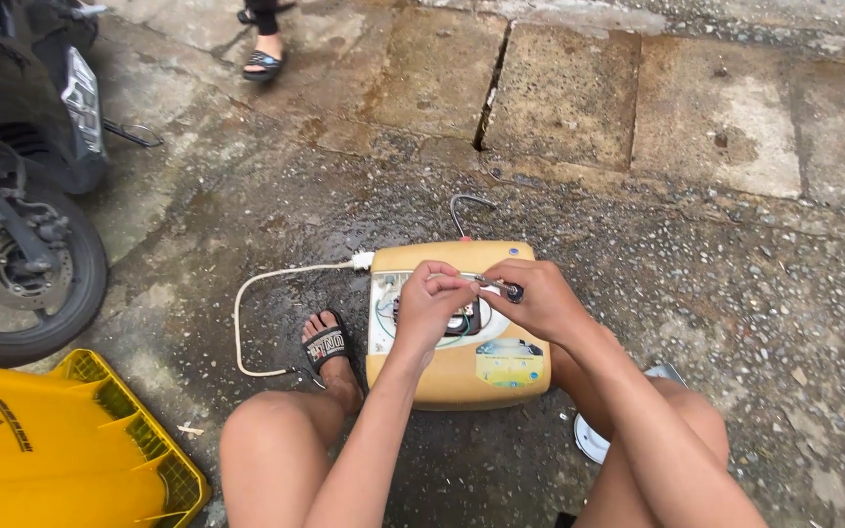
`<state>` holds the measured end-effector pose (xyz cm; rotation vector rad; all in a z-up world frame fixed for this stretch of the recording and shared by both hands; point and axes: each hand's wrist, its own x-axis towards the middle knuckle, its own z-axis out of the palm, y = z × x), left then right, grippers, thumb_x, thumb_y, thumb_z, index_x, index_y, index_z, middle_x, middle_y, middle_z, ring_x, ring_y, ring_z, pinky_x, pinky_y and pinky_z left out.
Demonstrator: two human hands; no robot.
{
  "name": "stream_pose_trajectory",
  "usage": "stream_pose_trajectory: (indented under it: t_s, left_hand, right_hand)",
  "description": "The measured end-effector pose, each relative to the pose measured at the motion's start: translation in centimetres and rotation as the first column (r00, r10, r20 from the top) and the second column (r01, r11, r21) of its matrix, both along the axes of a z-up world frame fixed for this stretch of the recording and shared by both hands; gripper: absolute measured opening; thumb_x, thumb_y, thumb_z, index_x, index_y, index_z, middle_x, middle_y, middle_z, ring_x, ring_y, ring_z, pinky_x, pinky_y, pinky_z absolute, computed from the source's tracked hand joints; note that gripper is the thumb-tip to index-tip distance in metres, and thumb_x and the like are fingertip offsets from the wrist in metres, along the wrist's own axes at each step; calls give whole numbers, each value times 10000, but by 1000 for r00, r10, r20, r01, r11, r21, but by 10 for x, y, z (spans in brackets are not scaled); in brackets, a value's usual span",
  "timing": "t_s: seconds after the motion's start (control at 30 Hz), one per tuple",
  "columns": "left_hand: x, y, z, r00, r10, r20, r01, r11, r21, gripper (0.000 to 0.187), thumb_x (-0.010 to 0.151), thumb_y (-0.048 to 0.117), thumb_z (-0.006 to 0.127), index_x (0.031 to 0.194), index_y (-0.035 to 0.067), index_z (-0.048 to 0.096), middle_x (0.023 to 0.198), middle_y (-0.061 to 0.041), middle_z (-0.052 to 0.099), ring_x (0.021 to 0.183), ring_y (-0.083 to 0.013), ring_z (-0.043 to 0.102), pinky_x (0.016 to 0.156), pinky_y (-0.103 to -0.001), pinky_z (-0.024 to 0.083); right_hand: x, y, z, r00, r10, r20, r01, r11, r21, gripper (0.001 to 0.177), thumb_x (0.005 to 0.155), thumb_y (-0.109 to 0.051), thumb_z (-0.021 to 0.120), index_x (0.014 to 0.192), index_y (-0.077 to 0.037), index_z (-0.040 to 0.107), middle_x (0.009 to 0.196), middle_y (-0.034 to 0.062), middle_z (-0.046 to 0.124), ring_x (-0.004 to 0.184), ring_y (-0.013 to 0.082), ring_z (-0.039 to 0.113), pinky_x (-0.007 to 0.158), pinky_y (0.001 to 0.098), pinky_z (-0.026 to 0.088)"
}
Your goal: Repairing an electrical appliance by unscrewing internal components and adjusting wiring.
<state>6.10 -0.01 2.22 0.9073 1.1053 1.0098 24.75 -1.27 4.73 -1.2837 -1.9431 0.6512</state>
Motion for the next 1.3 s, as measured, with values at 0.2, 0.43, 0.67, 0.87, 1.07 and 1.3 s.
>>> stream_pose_trajectory:
  t_s: [0.2,0.43,0.67,0.87,1.07,1.3]
  left_hand:
    - [0,1,4,994,19,111,-15,999,-36,455,772,73,874,1099,22,563,941,-160,729,845,-181,741,808,-286,618]
    - [-3,3,5,997,18,70,-13,998,-65,410,793,94,865,1075,48,570,939,-120,745,770,-105,688,777,-233,605]
    - [4,1,-6,999,39,17,-37,996,-83,384,790,131,880,1069,48,630,941,-107,760,703,-68,645,723,-208,582]
    - [10,7,-18,998,43,-43,-45,998,-48,384,772,120,878,1077,48,655,935,-111,760,762,-92,679,742,-238,591]
    - [1,8,-54,931,-4,-366,15,999,28,334,843,241,842,1104,97,691,1017,-82,781,891,-174,742,818,-332,605]
    - [17,6,-161,494,-236,-837,206,967,-151,347,868,417,785,1109,181,707,1019,39,787,1051,-260,732,914,-478,578]
  right_hand:
    - [5,6,-3,996,13,-88,-16,1000,-27,150,801,-26,793,941,-75,777,930,61,789,663,220,697,677,362,554]
    - [2,6,2,999,5,-32,-5,1000,-10,101,826,-38,785,916,-84,776,904,58,791,671,234,705,660,349,543]
    - [4,7,-8,1000,-20,-24,20,1000,-3,144,797,-35,778,925,-99,783,892,41,783,658,208,698,641,332,541]
    - [7,14,-21,997,-33,68,34,999,-13,165,787,-63,783,948,-95,796,900,64,787,678,262,712,641,353,547]
    - [18,30,-39,989,-60,133,67,997,-48,167,784,-102,785,950,-107,799,875,67,782,683,288,711,632,367,547]
    - [29,42,-70,959,-80,271,107,991,-85,187,771,-166,782,954,-134,797,875,57,776,747,336,720,654,424,559]
